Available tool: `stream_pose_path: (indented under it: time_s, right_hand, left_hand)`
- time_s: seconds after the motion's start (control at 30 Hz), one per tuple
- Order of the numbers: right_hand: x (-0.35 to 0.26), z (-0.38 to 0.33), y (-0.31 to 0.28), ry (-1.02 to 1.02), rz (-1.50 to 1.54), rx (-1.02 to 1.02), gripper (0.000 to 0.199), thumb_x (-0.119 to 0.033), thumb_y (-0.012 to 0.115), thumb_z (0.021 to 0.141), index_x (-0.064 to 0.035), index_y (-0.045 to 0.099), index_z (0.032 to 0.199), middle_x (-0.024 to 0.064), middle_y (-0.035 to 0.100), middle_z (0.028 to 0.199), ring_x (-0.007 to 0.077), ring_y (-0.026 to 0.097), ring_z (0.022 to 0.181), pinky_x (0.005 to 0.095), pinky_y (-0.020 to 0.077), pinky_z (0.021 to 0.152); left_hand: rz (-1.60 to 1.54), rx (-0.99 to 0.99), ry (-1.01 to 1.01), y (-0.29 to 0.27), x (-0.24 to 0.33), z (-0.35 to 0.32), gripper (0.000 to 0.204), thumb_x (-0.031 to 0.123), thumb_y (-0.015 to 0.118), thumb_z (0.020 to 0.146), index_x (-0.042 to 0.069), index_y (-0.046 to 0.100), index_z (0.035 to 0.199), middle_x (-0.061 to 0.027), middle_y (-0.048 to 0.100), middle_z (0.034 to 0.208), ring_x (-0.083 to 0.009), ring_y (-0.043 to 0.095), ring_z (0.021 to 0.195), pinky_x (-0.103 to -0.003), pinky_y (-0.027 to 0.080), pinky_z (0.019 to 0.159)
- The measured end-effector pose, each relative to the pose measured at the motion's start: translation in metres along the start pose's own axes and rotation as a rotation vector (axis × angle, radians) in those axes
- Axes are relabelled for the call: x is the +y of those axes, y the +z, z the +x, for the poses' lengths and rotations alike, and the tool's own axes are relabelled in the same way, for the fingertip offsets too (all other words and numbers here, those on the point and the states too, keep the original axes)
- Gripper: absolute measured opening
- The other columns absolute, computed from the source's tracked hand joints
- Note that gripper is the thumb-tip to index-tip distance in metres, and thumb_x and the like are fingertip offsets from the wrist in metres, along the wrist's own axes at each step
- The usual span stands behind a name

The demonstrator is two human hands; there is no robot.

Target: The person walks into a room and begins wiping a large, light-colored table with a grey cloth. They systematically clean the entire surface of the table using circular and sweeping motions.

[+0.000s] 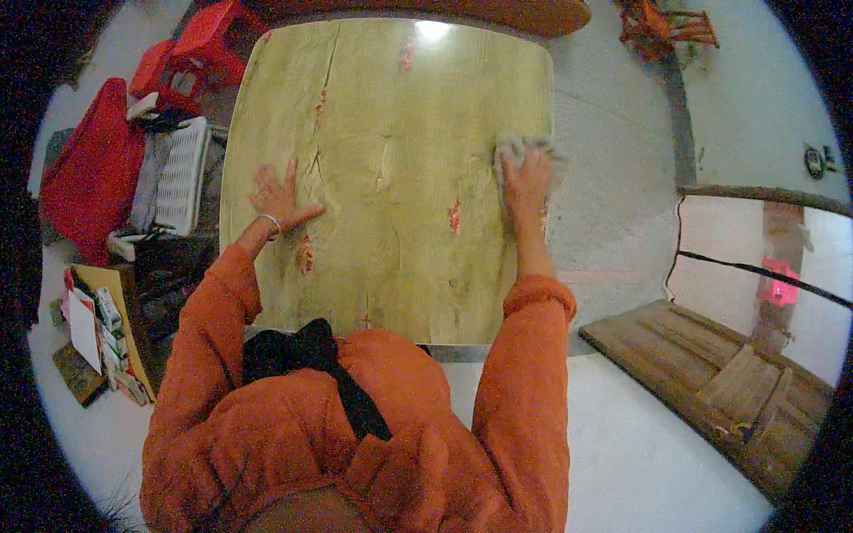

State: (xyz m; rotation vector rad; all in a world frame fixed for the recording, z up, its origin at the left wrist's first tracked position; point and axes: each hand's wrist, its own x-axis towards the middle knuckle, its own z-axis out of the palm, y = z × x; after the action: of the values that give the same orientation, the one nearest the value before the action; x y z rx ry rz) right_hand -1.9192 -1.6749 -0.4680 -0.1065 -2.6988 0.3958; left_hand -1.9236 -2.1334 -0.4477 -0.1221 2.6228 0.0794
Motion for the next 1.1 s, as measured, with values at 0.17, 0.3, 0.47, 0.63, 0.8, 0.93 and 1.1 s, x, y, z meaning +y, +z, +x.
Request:
stream_pose_path:
  time_s: [0.17,0.3,0.47,0.63,0.8,0.93,1.1]
  right_hand:
    - [-0.006,0.027,0.022,0.143,0.000,0.078,0.058,-0.043,0.059,0.083,-0.0210,0.044,0.134,0.0261,0.044,0.126,0.0433,0.042,0.115,0.0507,0.0326,0.097]
    - [-0.038,-0.054,-0.008,0.002,-0.002,-0.042,0.066,-0.044,0.064,0.078,-0.0225,0.041,0.136,0.0264,0.042,0.128,0.0429,0.039,0.117,0.0490,0.0334,0.095]
    - [-0.090,-0.214,-0.078,0.007,0.046,-0.253,0.065,-0.039,0.070,0.074,-0.0212,0.046,0.132,0.0225,0.041,0.129,0.0395,0.040,0.116,0.0492,0.0332,0.091]
    - [-0.111,-0.262,-0.105,-0.011,0.097,-0.315,0.065,-0.038,0.071,0.072,-0.0199,0.049,0.130,0.0198,0.041,0.127,0.0385,0.039,0.118,0.0521,0.0296,0.097]
    - [-0.098,-0.152,-0.052,-0.073,0.113,-0.251,0.064,-0.037,0.069,0.074,-0.0196,0.047,0.131,0.0213,0.039,0.131,0.0404,0.036,0.122,0.0551,0.0235,0.104]
    - [-0.077,-0.035,0.020,-0.019,0.062,-0.094,0.060,-0.045,0.063,0.079,-0.0226,0.046,0.132,0.0218,0.041,0.133,0.0417,0.034,0.125,0.0551,0.0204,0.105]
    - [-0.081,0.011,0.042,0.062,0.064,-0.046,0.059,-0.045,0.064,0.078,-0.0169,0.049,0.128,0.0231,0.043,0.130,0.0431,0.034,0.124,0.0536,0.0203,0.105]
  left_hand:
    - [0.018,0.024,0.019,0.003,0.001,0.003,0.125,0.078,0.063,0.053,0.030,-0.005,0.146,-0.0275,-0.015,0.147,-0.0485,-0.017,0.134,-0.075,0.003,0.093]
    - [0.008,0.009,-0.001,0.002,0.002,0.005,0.126,0.079,0.063,0.053,0.031,-0.007,0.145,-0.0265,-0.018,0.147,-0.0481,-0.019,0.133,-0.073,0.001,0.095]
    - [-0.008,0.026,-0.007,0.000,0.005,0.003,0.125,0.079,0.062,0.053,0.032,-0.008,0.145,-0.0256,-0.018,0.147,-0.0478,-0.018,0.134,-0.074,0.002,0.095]
    - [-0.007,0.019,-0.002,-0.001,0.005,-0.001,0.125,0.079,0.062,0.053,0.032,-0.008,0.145,-0.0254,-0.017,0.147,-0.0477,-0.018,0.134,-0.074,0.002,0.095]
    - [-0.014,0.003,-0.011,-0.003,0.002,-0.004,0.126,0.080,0.062,0.051,0.033,-0.006,0.145,-0.0252,-0.017,0.147,-0.0475,-0.018,0.134,-0.075,0.002,0.094]
    - [0.018,-0.022,-0.016,-0.003,0.003,0.000,0.126,0.081,0.061,0.051,0.032,-0.006,0.145,-0.0242,-0.018,0.148,-0.0461,-0.018,0.134,-0.074,0.001,0.095]
    - [0.017,0.014,0.004,0.004,0.001,0.004,0.125,0.082,0.059,0.052,0.032,-0.008,0.145,-0.0241,-0.018,0.148,-0.0464,-0.018,0.134,-0.074,0.002,0.095]
